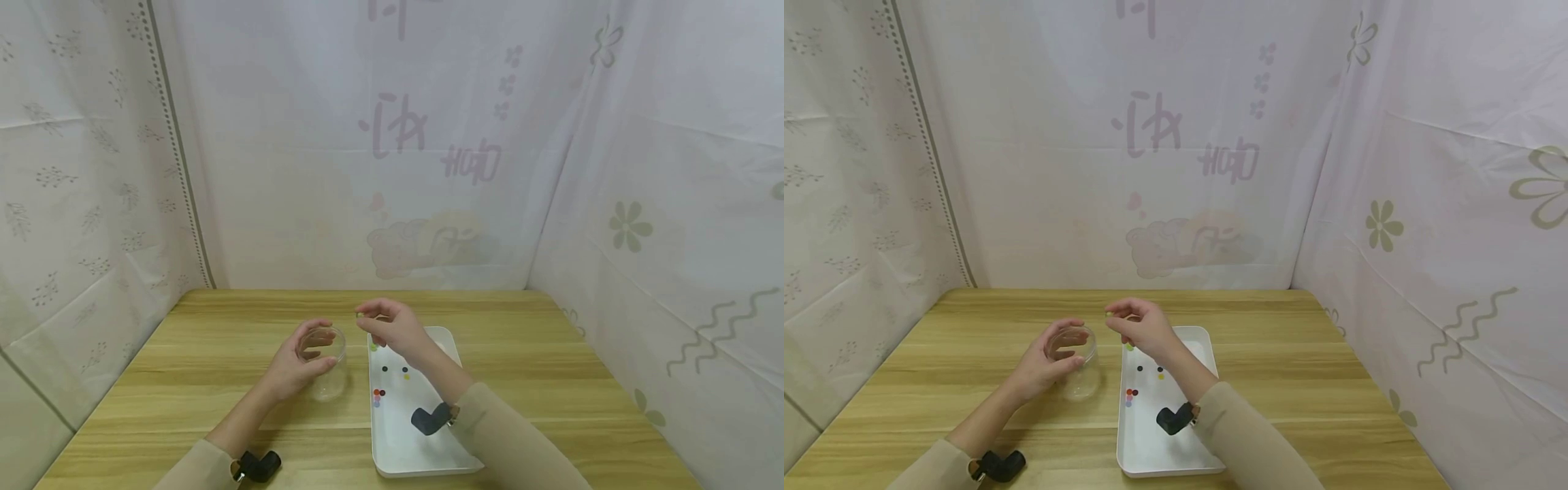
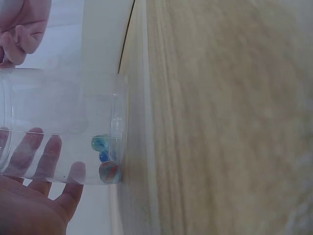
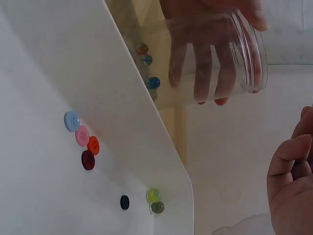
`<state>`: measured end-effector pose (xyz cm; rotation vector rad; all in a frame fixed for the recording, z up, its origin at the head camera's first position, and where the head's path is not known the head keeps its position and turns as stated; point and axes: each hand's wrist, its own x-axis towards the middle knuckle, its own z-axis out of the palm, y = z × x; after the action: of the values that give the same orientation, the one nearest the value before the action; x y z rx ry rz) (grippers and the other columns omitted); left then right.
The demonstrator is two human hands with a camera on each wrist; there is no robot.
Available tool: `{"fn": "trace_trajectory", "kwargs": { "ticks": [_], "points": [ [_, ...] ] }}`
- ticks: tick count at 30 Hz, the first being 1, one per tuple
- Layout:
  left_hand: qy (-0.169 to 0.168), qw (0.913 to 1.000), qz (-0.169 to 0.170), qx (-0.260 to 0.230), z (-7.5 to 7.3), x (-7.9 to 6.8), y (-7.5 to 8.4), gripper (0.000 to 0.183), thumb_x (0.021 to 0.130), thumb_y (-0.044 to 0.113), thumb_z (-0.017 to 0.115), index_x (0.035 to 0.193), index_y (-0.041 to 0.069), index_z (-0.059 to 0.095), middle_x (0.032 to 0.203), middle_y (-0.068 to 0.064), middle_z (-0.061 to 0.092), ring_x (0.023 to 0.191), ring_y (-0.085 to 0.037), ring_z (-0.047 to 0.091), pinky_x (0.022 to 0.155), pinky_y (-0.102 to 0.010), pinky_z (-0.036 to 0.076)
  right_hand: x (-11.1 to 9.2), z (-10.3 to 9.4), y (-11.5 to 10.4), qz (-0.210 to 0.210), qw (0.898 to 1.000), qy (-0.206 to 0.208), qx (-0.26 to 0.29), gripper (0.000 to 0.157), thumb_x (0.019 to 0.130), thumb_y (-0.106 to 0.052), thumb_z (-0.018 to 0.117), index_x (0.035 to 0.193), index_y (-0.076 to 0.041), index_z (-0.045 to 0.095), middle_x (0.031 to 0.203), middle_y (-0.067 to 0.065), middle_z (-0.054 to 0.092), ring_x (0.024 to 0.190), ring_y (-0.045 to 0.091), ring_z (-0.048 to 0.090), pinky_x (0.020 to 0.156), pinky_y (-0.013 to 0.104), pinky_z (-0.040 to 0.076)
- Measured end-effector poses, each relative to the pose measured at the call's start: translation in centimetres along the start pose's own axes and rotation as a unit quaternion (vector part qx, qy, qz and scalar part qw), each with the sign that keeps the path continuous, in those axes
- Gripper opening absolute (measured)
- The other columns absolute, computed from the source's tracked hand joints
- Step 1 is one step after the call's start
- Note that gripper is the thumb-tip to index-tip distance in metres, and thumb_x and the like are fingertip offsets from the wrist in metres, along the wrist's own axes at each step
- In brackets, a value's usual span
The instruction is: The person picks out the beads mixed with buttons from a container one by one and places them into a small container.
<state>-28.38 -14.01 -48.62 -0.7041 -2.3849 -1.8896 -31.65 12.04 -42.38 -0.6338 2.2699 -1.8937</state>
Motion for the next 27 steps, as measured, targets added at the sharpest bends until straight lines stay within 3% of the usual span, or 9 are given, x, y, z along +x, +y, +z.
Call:
{"fn": "trace_trajectory", "kwargs": {
  "ticks": [13,27],
  "points": [
    [-0.004,1.0000,-0.003,-0.006,-0.1,0.1,0.1,0.064,0.100,0.013,0.078,0.155,0.006,0.047,0.151,-0.034,0.058,0.142,-0.048,0.058,0.117,-0.071,0.046,0.7,1.6,-1.4,-0.005,1.000,-0.015,0.007,0.028,0.101,-0.017,0.078,0.128,-0.008,0.075,0.099,-0.007,0.071,0.064,0.009,0.053,0.059,0.023,0.044],
    [-0.003,1.0000,-0.001,-0.005,-0.1,0.0,0.1,0.063,0.100,0.014,0.078,0.155,0.009,0.048,0.150,-0.031,0.060,0.142,-0.047,0.057,0.116,-0.070,0.046,0.8,2.7,-2.1,-0.016,0.999,-0.036,-0.004,0.028,0.102,-0.016,0.077,0.128,-0.007,0.075,0.102,-0.002,0.071,0.068,0.011,0.056,0.062,0.022,0.047]
  ]
}}
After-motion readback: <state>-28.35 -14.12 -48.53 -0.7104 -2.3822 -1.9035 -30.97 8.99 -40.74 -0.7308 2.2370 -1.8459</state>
